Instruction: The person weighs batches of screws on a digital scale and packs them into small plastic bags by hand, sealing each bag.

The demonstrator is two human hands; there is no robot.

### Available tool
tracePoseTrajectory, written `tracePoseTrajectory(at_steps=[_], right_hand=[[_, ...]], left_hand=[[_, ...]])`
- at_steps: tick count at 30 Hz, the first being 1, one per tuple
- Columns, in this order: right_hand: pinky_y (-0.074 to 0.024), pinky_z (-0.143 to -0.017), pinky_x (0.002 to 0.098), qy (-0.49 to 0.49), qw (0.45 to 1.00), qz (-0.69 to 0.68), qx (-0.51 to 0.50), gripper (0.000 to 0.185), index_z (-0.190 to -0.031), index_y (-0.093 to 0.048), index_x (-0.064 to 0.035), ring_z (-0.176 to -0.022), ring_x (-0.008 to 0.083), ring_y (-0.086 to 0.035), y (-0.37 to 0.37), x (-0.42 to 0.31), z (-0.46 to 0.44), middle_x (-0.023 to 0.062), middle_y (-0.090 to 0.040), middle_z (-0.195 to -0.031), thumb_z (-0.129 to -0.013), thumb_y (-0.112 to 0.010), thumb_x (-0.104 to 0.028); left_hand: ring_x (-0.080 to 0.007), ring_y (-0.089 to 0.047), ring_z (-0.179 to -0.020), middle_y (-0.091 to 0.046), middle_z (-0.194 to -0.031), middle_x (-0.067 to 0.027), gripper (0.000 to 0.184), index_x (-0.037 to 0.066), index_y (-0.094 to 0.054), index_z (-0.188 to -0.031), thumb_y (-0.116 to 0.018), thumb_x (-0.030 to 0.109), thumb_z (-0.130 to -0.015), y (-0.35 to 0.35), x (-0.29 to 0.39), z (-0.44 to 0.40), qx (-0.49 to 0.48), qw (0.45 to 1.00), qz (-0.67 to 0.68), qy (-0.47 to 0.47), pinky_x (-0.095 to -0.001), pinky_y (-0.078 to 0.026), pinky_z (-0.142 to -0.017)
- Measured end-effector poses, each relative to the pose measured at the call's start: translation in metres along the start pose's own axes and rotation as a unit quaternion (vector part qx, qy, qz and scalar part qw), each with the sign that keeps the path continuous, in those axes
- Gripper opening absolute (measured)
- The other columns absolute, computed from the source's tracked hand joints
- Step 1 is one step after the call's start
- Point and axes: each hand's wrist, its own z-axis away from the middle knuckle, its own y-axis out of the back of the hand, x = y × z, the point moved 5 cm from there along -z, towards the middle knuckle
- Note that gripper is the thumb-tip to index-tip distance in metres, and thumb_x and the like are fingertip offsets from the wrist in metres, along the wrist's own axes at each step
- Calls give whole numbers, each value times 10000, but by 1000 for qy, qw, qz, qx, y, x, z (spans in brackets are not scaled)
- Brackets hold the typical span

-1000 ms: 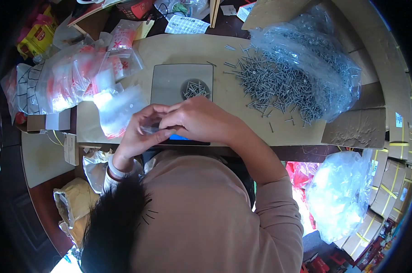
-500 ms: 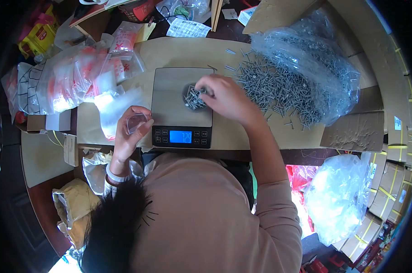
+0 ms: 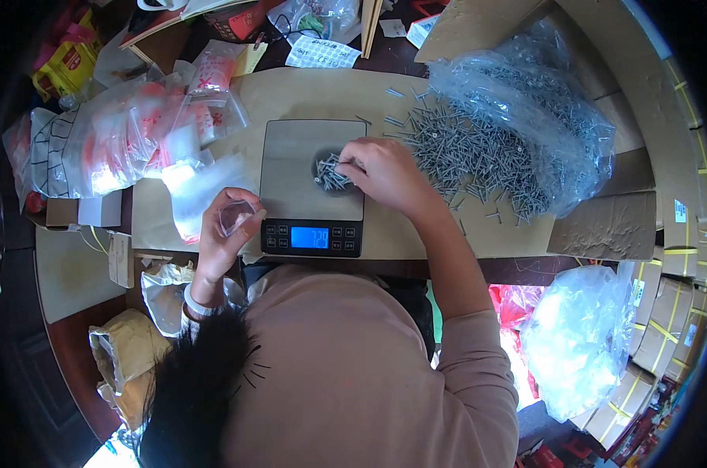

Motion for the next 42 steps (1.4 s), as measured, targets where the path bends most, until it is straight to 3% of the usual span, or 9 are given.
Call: tracePoseTrajectory(at_steps=[5, 9, 12, 15, 24, 31, 34, 37, 42], right_hand=[[-437, -577, 276, -36, 996, -81, 9, 119, -849, -653, -37, -601, 140, -556, 17, 5, 5, 60, -614, -697, -809, -694, -142], [-462, -618, 278, -104, 983, -140, 67, 149, -885, -664, -37, -632, 136, -570, 35, 37, 20, 61, -624, -716, -804, -710, -154], [-471, -686, 296, -90, 987, -82, 107, 202, -950, -651, -40, -766, 192, -610, 48, 81, 32, 89, -644, -869, -803, -701, -169], [-472, -778, 338, -81, 936, 303, 156, 278, -1037, -622, -53, -927, 269, -604, 60, 76, 51, 118, -622, -1034, -804, -688, -190], [-432, -917, 362, -39, 996, -74, 13, 250, -1043, -634, -71, -1064, 296, -560, 14, 27, 28, 110, -589, -1139, -805, -678, -134], [-369, -966, 405, 65, 995, 50, 52, 157, -894, -630, -114, -1160, 266, -493, -22, -12, -1, 63, -583, -1147, -760, -703, -148], [-361, -937, 413, 100, 990, 58, 78, 137, -886, -598, -111, -1097, 243, -523, -24, -10, -5, 42, -594, -1095, -778, -680, -127], [-402, -894, 391, 99, 985, -31, 141, 116, -898, -585, -85, -1017, 248, -571, -15, -8, -4, 61, -626, -985, -812, -658, -114], [-480, -792, 364, -64, 967, -172, 175, 179, -984, -579, -43, -883, 280, -622, 6, 28, 14, 115, -643, -898, -831, -654, -98]], left_hand=[[-66, -556, -830, -586, -884, -13, 220, 23, -542, -1015, -643, -1, -821, 2, 0, 0, 9, 1000, -16, -11, -214, -426, -761], [-80, -570, -826, -598, -876, -20, 239, 16, -553, -1016, -672, 7, -808, 7, -2, 1, 21, 1000, -13, -12, -222, -442, -765], [-89, -577, -817, -606, -863, -22, 252, 13, -558, -1011, -691, 5, -797, 10, -1, 1, 34, 999, -11, -13, -226, -450, -766], [-89, -578, -806, -608, -849, -22, 264, 14, -555, -999, -703, -7, -781, 10, 1, 1, 50, 998, -19, -24, -227, -451, -760], [-94, -579, -806, -607, -849, -30, 291, 18, -545, -989, -717, -30, -759, -3, 3, -4, 58, 997, -1, -57, -242, -464, -755], [-98, -577, -809, -600, -845, -27, 293, 14, -542, -990, -718, -29, -759, -8, 3, -4, 54, 997, -12, -60, -245, -463, -766], [-97, -574, -807, -598, -842, -26, 291, 12, -542, -990, -716, -31, -760, -6, 7, -2, 60, 995, -21, -73, -244, -460, -772], [-96, -572, -806, -597, -842, -26, 288, 12, -541, -990, -712, -34, -762, -3, 3, -2, 61, 996, -18, -66, -245, -459, -772], [-94, -571, -804, -596, -840, -25, 282, 12, -539, -987, -706, -36, -765, -6, 3, -3, 56, 996, -16, -61, -245, -458, -769]])
